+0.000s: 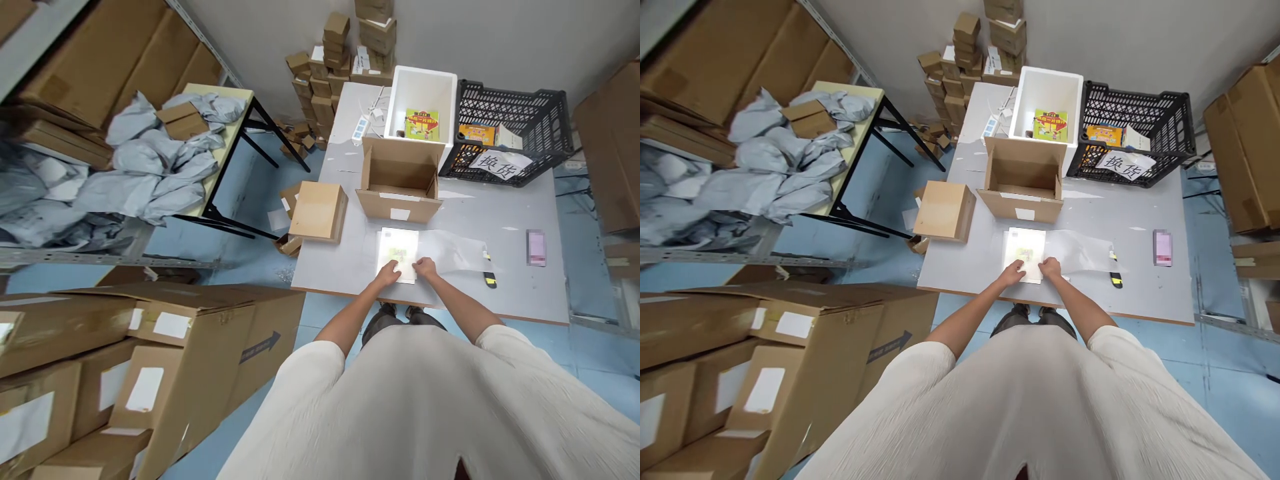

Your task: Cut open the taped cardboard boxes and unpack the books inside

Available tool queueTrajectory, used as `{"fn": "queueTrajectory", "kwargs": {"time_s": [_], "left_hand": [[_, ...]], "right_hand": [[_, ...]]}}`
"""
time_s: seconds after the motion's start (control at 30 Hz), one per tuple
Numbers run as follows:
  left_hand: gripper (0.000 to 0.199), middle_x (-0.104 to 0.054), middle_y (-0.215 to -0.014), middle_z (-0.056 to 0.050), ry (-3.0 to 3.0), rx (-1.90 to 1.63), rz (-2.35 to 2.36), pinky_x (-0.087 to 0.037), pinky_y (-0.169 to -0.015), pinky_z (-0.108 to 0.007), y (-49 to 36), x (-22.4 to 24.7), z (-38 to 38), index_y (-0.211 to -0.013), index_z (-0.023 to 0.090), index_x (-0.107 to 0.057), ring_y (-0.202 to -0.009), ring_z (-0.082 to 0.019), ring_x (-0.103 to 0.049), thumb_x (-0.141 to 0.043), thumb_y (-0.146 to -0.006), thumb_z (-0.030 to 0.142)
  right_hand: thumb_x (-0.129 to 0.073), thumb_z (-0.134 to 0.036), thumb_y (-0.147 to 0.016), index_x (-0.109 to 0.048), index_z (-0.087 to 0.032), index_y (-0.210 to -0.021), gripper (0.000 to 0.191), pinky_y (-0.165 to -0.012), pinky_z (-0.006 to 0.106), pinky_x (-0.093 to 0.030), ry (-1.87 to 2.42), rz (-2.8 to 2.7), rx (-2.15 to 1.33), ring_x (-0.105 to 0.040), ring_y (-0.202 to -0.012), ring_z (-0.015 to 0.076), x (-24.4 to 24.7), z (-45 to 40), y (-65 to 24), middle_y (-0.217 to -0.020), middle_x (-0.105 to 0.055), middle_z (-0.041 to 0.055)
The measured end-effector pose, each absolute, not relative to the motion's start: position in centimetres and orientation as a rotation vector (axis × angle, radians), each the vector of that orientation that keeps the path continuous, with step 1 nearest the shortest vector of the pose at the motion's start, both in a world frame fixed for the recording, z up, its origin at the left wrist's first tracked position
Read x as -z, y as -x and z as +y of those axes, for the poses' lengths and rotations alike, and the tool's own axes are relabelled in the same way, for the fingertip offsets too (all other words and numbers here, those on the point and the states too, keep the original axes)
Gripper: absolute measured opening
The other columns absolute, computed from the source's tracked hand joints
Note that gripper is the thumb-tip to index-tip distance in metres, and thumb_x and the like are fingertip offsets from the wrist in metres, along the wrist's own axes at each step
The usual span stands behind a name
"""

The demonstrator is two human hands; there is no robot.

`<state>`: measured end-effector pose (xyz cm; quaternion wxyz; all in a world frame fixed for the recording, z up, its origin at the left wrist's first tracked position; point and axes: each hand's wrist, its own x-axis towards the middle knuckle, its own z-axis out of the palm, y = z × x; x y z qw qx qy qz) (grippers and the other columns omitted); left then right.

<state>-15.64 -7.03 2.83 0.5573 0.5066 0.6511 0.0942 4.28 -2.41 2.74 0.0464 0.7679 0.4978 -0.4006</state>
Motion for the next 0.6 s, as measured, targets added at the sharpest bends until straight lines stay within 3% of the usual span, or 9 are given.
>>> {"fn": "queueTrajectory", "kwargs": {"time_s": [0.17,0.3,0.43,0.6], "left_hand": [[0.054,-0.065,-0.160,-0.015,-1.228,-0.178,1.506,-0.051,-0.122,-0.042,16.0,-2.9,-7.1,-0.149,0.019,-0.063,-0.146,-0.032,-0.064,-0.067,-0.095,0.026],[0.048,-0.066,-0.159,-0.014,-1.193,-0.205,1.509,-0.052,-0.120,-0.042,16.1,-3.5,-7.0,-0.146,0.021,-0.065,-0.142,-0.031,-0.066,-0.068,-0.099,0.031],[0.039,-0.069,-0.154,-0.012,-1.163,-0.347,1.516,-0.055,-0.117,-0.039,16.1,-4.7,-6.4,-0.141,0.022,-0.069,-0.133,-0.028,-0.071,-0.068,-0.103,0.033],[0.039,-0.071,-0.149,-0.012,-1.215,-0.487,1.534,-0.054,-0.119,-0.043,16.1,-6.0,-5.1,-0.136,0.020,-0.072,-0.129,-0.026,-0.072,-0.063,-0.099,0.017]], "right_hand": [[-0.071,-0.017,-0.075,-0.076,-0.022,-0.083,0.011,-0.074,0.030,-0.053,-2.377,1.549,1.190,-0.076,-0.093,0.0271,-3.3,-2.4,-4.9,-0.099,-0.082,0.0109],[-0.066,-0.022,-0.076,-0.068,-0.025,-0.076,0.004,-0.073,0.029,-0.050,-2.435,1.666,1.289,-0.070,-0.087,0.0241,-5.0,-2.8,-5.4,-0.089,-0.078,0.0055],[-0.060,-0.031,-0.080,-0.058,-0.026,-0.075,0.007,-0.073,0.028,-0.048,-2.460,1.801,1.584,-0.062,-0.077,0.0206,-7.1,-3.5,-5.2,-0.074,-0.067,-0.0013],[-0.060,-0.034,-0.079,-0.049,-0.026,-0.073,0.015,-0.071,0.027,-0.045,-2.324,1.925,2.010,-0.052,-0.072,0.0173,-9.0,-3.6,-4.0,-0.069,-0.052,-0.0044]]}}
